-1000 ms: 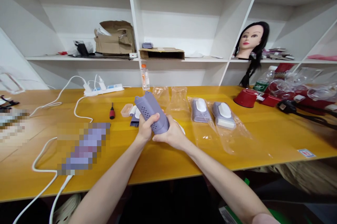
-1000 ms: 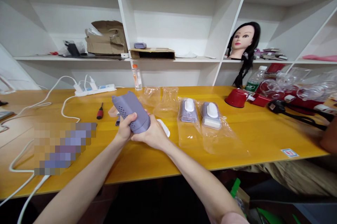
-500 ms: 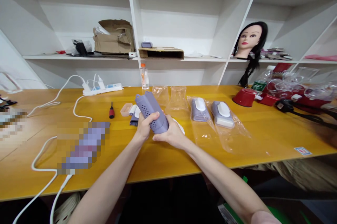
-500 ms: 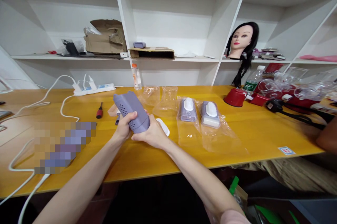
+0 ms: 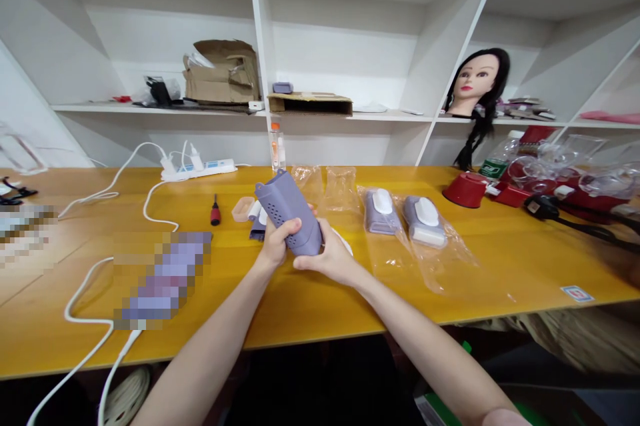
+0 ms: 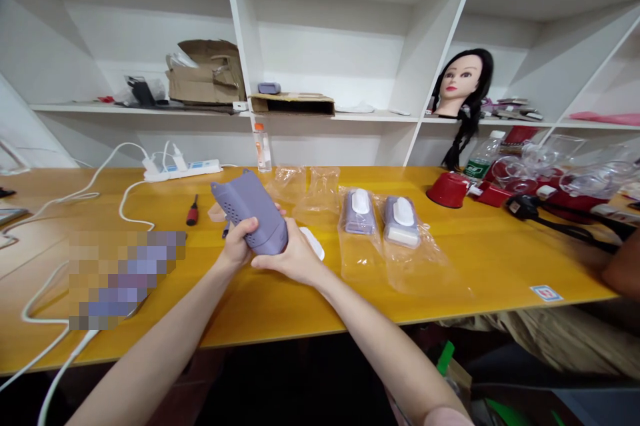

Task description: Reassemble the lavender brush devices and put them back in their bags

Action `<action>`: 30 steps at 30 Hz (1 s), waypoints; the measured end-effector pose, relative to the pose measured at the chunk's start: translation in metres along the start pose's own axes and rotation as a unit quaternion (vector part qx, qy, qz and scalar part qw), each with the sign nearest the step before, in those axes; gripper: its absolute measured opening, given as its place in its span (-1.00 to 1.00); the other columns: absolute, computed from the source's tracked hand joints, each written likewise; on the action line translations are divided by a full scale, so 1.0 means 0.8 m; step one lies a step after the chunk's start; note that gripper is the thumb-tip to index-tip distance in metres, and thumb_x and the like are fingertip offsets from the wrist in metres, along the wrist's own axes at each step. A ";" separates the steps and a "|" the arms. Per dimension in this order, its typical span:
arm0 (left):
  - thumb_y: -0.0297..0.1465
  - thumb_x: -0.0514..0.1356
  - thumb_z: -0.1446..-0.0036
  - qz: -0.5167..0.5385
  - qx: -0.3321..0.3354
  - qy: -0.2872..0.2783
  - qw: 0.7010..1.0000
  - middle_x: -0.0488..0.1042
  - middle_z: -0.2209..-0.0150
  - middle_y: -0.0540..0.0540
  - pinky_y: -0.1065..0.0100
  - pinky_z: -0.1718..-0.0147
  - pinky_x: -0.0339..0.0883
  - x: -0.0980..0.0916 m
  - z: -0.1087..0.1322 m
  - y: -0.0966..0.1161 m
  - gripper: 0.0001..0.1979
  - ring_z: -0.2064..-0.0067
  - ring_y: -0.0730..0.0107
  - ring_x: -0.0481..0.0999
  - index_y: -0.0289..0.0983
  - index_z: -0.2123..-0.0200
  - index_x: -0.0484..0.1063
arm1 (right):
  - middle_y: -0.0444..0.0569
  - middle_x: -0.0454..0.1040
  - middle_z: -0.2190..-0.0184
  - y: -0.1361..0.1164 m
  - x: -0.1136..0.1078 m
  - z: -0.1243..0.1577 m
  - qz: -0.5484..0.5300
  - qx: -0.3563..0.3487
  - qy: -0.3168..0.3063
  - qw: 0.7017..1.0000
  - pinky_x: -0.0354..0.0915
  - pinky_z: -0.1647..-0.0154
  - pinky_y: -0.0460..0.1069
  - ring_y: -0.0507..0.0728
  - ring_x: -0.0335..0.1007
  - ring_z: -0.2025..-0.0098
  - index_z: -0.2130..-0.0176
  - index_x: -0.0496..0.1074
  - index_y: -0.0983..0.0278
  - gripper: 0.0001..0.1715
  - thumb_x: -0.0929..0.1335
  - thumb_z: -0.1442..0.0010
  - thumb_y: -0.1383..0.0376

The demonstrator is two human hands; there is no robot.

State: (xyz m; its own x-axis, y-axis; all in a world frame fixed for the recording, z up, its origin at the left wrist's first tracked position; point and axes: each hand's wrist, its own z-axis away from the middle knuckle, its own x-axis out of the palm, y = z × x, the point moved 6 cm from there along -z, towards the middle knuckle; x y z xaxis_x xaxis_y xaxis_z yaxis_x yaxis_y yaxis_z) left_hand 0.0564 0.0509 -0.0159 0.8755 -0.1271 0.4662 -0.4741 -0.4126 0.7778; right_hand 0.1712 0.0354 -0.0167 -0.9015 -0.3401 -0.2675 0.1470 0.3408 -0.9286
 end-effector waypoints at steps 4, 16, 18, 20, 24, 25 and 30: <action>-0.23 0.16 0.24 0.062 -0.031 -0.029 0.997 0.54 0.26 -0.17 0.08 0.20 0.38 0.003 -0.002 0.007 -0.56 0.13 -0.02 0.49 -0.29 0.23 0.42 | -0.08 0.37 0.19 0.012 0.003 -0.006 -0.250 0.065 -0.105 0.960 0.33 0.24 -0.02 0.06 0.37 0.25 0.12 0.29 0.21 -0.46 0.44 0.13 0.20; -0.22 0.25 0.34 0.106 -0.111 -0.145 0.977 0.52 0.26 -0.21 0.06 0.19 0.37 0.026 0.016 0.002 -0.45 0.13 -0.05 0.48 -0.24 0.16 0.40 | -0.03 0.52 0.35 0.011 0.022 0.017 -0.325 0.176 -0.267 0.890 0.37 0.30 0.02 0.17 0.53 0.37 0.13 0.33 0.31 -0.48 0.45 0.15 0.34; -0.22 0.26 0.35 0.113 -0.119 -0.147 0.975 0.51 0.26 -0.21 0.04 0.21 0.38 0.027 0.018 0.002 -0.44 0.16 -0.05 0.50 -0.23 0.16 0.40 | -0.04 0.52 0.36 0.011 0.023 0.018 -0.316 0.191 -0.261 0.892 0.36 0.28 0.03 0.17 0.53 0.37 0.15 0.35 0.32 -0.46 0.47 0.19 0.33; -0.20 0.25 0.37 0.113 -0.122 -0.140 0.976 0.51 0.26 -0.21 0.03 0.21 0.37 0.027 0.019 0.000 -0.42 0.16 -0.07 0.50 -0.24 0.16 0.40 | -0.07 0.51 0.40 0.015 0.022 0.016 -0.314 0.205 -0.229 0.898 0.36 0.28 0.03 0.14 0.51 0.39 0.20 0.38 0.33 -0.46 0.49 0.26 0.35; -0.12 0.20 0.38 0.095 -0.118 -0.109 0.982 0.50 0.27 -0.23 0.01 0.21 0.36 0.025 0.018 -0.003 -0.39 0.15 -0.10 0.48 -0.26 0.17 0.40 | -0.11 0.48 0.48 0.021 0.016 0.011 -0.317 0.205 -0.158 0.912 0.38 0.33 -0.01 0.05 0.46 0.47 0.32 0.40 0.36 -0.55 0.49 0.32 0.39; -0.11 0.20 0.38 0.092 -0.115 -0.104 0.984 0.50 0.27 -0.24 0.02 0.22 0.36 0.025 0.018 -0.003 -0.39 0.15 -0.10 0.48 -0.26 0.18 0.41 | -0.11 0.48 0.51 0.022 0.016 0.010 -0.316 0.205 -0.157 0.913 0.38 0.35 -0.03 0.05 0.45 0.49 0.34 0.40 0.36 -0.57 0.49 0.31 0.39; -0.14 0.21 0.37 0.069 -0.100 -0.077 0.990 0.51 0.28 -0.22 0.09 0.26 0.37 0.025 0.014 0.001 -0.47 0.19 -0.03 0.49 -0.27 0.26 0.42 | -0.03 0.50 0.44 0.017 0.016 0.009 -0.287 0.178 -0.238 0.911 0.33 0.42 -0.07 0.13 0.51 0.42 0.24 0.36 0.35 -0.57 0.43 0.17 0.27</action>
State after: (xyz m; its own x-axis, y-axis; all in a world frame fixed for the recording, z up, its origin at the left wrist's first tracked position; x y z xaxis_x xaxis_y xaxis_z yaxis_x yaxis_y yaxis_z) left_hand 0.0744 0.0383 -0.0105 0.7975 -0.3120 0.5164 -0.5860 -0.1971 0.7860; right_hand 0.1646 0.0296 -0.0343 -0.6056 -0.7429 0.2853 -0.0936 -0.2895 -0.9526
